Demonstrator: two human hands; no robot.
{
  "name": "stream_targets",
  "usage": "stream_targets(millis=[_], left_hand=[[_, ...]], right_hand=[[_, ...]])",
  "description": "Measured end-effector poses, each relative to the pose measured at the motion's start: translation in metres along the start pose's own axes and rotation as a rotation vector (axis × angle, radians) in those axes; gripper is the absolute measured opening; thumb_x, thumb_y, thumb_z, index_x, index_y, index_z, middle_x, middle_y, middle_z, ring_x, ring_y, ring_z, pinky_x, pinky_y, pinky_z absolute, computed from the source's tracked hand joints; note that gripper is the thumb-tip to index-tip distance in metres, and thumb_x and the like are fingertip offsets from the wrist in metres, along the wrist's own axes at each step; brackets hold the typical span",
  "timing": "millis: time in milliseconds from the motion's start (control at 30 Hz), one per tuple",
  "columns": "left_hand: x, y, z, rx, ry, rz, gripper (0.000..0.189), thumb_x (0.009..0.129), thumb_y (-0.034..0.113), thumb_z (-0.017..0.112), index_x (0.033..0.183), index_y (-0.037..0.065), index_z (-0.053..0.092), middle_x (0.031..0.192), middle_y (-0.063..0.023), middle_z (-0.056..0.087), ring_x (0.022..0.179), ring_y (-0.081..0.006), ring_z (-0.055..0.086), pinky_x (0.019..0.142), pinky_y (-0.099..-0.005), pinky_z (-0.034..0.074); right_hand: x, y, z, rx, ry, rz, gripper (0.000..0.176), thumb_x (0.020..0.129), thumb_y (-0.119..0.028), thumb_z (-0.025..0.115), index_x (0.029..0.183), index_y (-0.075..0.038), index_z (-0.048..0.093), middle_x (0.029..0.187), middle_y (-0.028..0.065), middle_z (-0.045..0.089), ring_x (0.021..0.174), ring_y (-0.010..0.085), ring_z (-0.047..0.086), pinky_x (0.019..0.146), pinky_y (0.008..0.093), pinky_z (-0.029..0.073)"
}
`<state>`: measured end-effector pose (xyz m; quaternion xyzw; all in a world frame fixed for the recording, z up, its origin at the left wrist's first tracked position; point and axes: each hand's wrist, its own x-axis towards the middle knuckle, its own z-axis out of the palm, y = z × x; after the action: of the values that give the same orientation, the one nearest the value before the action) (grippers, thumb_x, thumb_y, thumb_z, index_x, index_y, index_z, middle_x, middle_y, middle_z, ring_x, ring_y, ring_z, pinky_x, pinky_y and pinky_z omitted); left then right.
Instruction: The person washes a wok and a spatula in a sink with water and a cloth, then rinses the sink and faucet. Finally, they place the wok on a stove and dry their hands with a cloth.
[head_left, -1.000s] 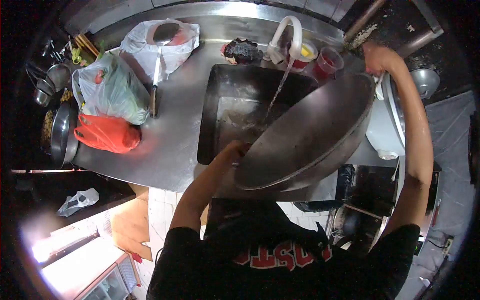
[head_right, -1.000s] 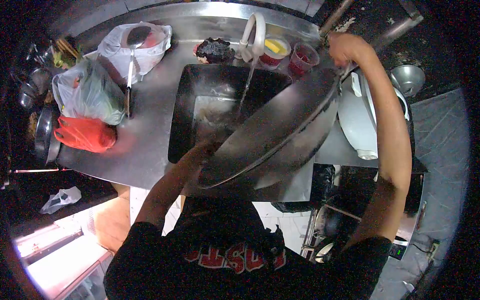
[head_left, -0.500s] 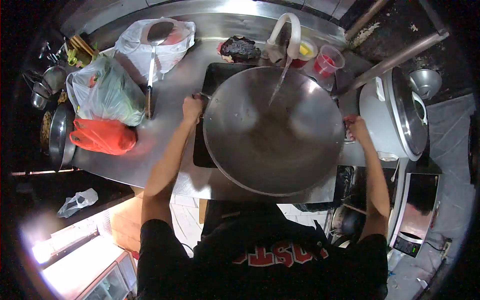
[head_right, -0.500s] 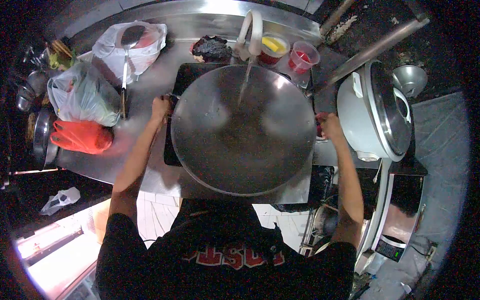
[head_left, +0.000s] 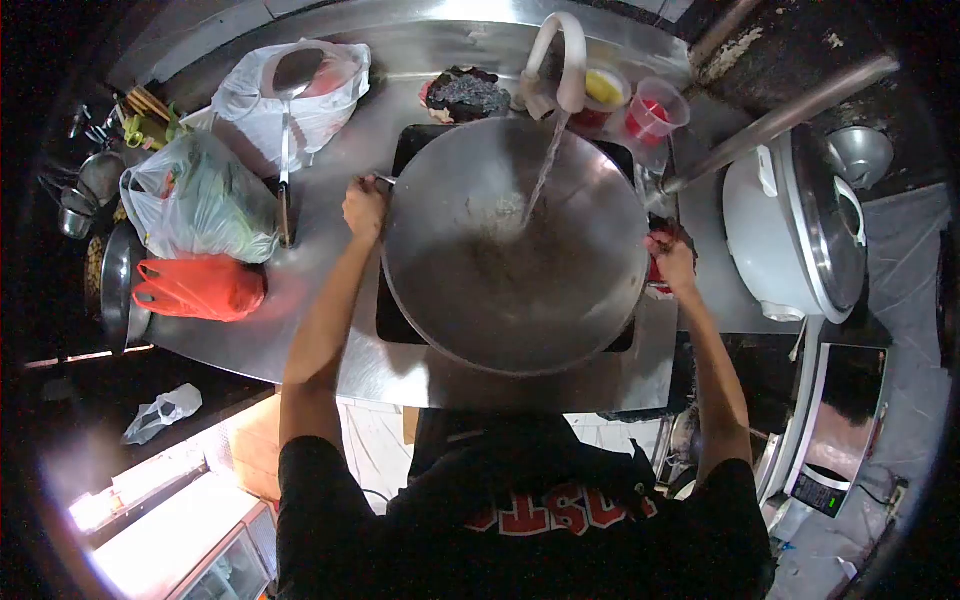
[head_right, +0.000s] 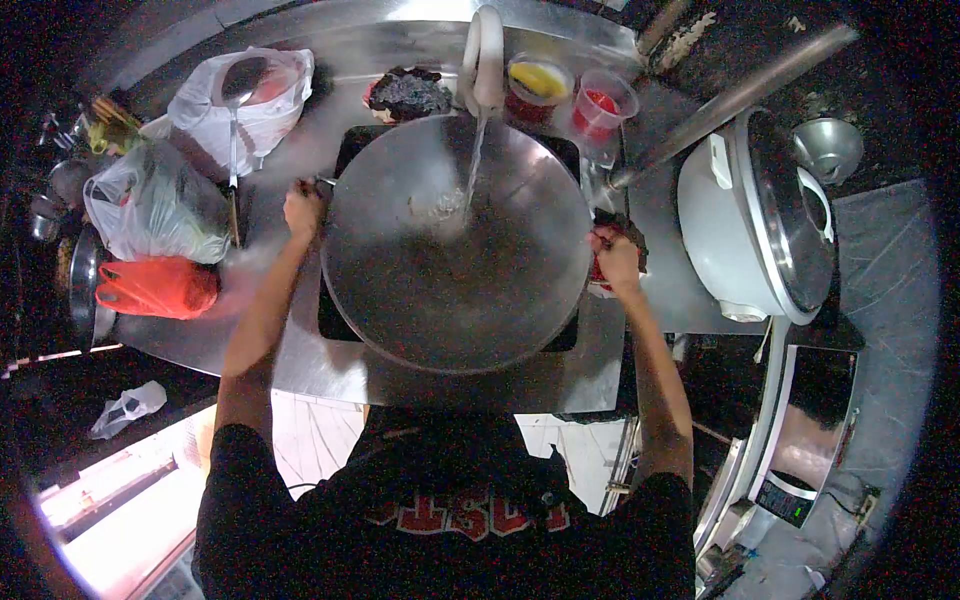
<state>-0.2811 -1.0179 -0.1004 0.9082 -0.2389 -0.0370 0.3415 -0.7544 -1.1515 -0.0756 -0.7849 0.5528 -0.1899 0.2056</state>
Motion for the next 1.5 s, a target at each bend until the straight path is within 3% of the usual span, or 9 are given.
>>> stream_targets(millis=[300, 567, 633, 700, 800, 933, 1000, 1100, 1500], left_hand=[[-0.081, 0.006, 0.016, 1.109, -0.097, 1.004, 0.064, 0.077, 0.029, 0.049, 0.128, -0.004, 0.026, 0.139, -0.017, 0.012, 0.128, -0.035, 0.009, 0.102, -0.043, 0.017], [-0.151, 0.043, 0.13, 0.408, -0.185, 0.825, 0.057, 0.084, 0.043, 0.036, 0.129, 0.008, 0.032, 0.133, -0.0151, 0.03, 0.123, -0.0349, 0.026, 0.101, -0.0462, 0.021], [-0.14, 0.158, 0.034, 0.521, -1.453, 0.317, 0.06, 0.083, 0.036, 0.04, 0.132, 0.006, 0.023, 0.135, -0.0217, 0.02, 0.126, -0.0286, 0.022, 0.101, -0.0498, 0.016], [-0.214, 0.075, 0.122, 0.022, -0.523, 1.3, 0.044, 0.086, 0.036, 0.037, 0.124, 0.013, 0.038, 0.126, -0.0122, 0.039, 0.116, -0.0353, 0.035, 0.095, -0.0553, 0.024], [-0.155, 0.101, 0.111, 0.11, -0.707, 1.563, 0.046, 0.085, 0.034, 0.039, 0.128, 0.018, 0.033, 0.132, -0.0091, 0.034, 0.124, -0.0259, 0.028, 0.1, -0.0493, 0.021], [-0.032, 0.098, 0.148, 0.62, -0.4, 1.649, 0.055, 0.082, 0.028, 0.045, 0.132, 0.013, 0.026, 0.136, -0.0113, 0.027, 0.127, -0.027, 0.021, 0.105, -0.0436, 0.011], [0.017, 0.087, 0.105, -0.673, -1.26, 1.063, 0.058, 0.082, 0.027, 0.045, 0.133, 0.01, 0.023, 0.138, -0.0118, 0.022, 0.128, -0.0228, 0.019, 0.106, -0.038, 0.01], [0.033, 0.053, 0.049, 0.804, -0.481, 1.615, 0.069, 0.076, 0.029, 0.053, 0.133, 0.006, 0.021, 0.139, -0.0086, 0.019, 0.129, -0.0188, 0.015, 0.106, -0.0384, 0.007], [-0.319, 0.091, 0.08, -0.05, -0.926, 1.283, 0.046, 0.086, 0.019, 0.033, 0.125, -0.006, 0.027, 0.136, -0.0248, 0.016, 0.124, -0.0409, 0.019, 0.097, -0.0542, 0.021]], right_hand=[[0.0, 0.018, 0.015, 0.057, -0.063, 0.122, 0.029, 0.078, -0.032, 0.058, 0.091, -0.006, 0.063, 0.081, 0.0178, 0.06, 0.076, 0.0319, 0.059, 0.067, 0.0359, 0.045], [-0.002, -0.009, -0.003, -0.114, -0.006, 0.039, 0.028, 0.078, -0.034, 0.057, 0.086, -0.008, 0.064, 0.076, 0.0167, 0.061, 0.075, 0.0348, 0.057, 0.066, 0.038, 0.045], [-0.001, 0.001, 0.002, -0.086, -0.004, 0.023, 0.027, 0.078, -0.034, 0.057, 0.086, -0.009, 0.064, 0.076, 0.0166, 0.061, 0.076, 0.0347, 0.057, 0.066, 0.038, 0.045], [0.001, 0.012, 0.01, -0.055, 0.004, 0.007, 0.027, 0.077, -0.034, 0.057, 0.086, -0.009, 0.064, 0.076, 0.0164, 0.061, 0.076, 0.0346, 0.057, 0.066, 0.0381, 0.046], [0.0, 0.02, 0.02, -0.121, 0.007, 0.051, 0.027, 0.077, -0.034, 0.058, 0.086, -0.009, 0.064, 0.076, 0.0161, 0.061, 0.076, 0.0338, 0.058, 0.066, 0.0379, 0.046], [-0.001, 0.011, 0.014, -0.016, -0.04, 0.098, 0.027, 0.076, -0.034, 0.059, 0.086, -0.009, 0.064, 0.076, 0.0168, 0.06, 0.074, 0.033, 0.058, 0.065, 0.0381, 0.045], [-0.002, 0.016, 0.015, -0.03, -0.016, 0.068, 0.028, 0.076, -0.034, 0.059, 0.086, -0.009, 0.064, 0.076, 0.0172, 0.06, 0.073, 0.0329, 0.058, 0.065, 0.0382, 0.045], [-0.001, 0.021, 0.02, 0.074, -0.04, 0.078, 0.027, 0.077, -0.033, 0.059, 0.087, -0.009, 0.064, 0.077, 0.0175, 0.06, 0.072, 0.0331, 0.058, 0.064, 0.038, 0.045], [0.0, 0.011, 0.014, -0.055, -0.08, 0.131, 0.031, 0.078, -0.038, 0.056, 0.09, -0.011, 0.064, 0.082, 0.0168, 0.061, 0.078, 0.0349, 0.058, 0.068, 0.0394, 0.045]])
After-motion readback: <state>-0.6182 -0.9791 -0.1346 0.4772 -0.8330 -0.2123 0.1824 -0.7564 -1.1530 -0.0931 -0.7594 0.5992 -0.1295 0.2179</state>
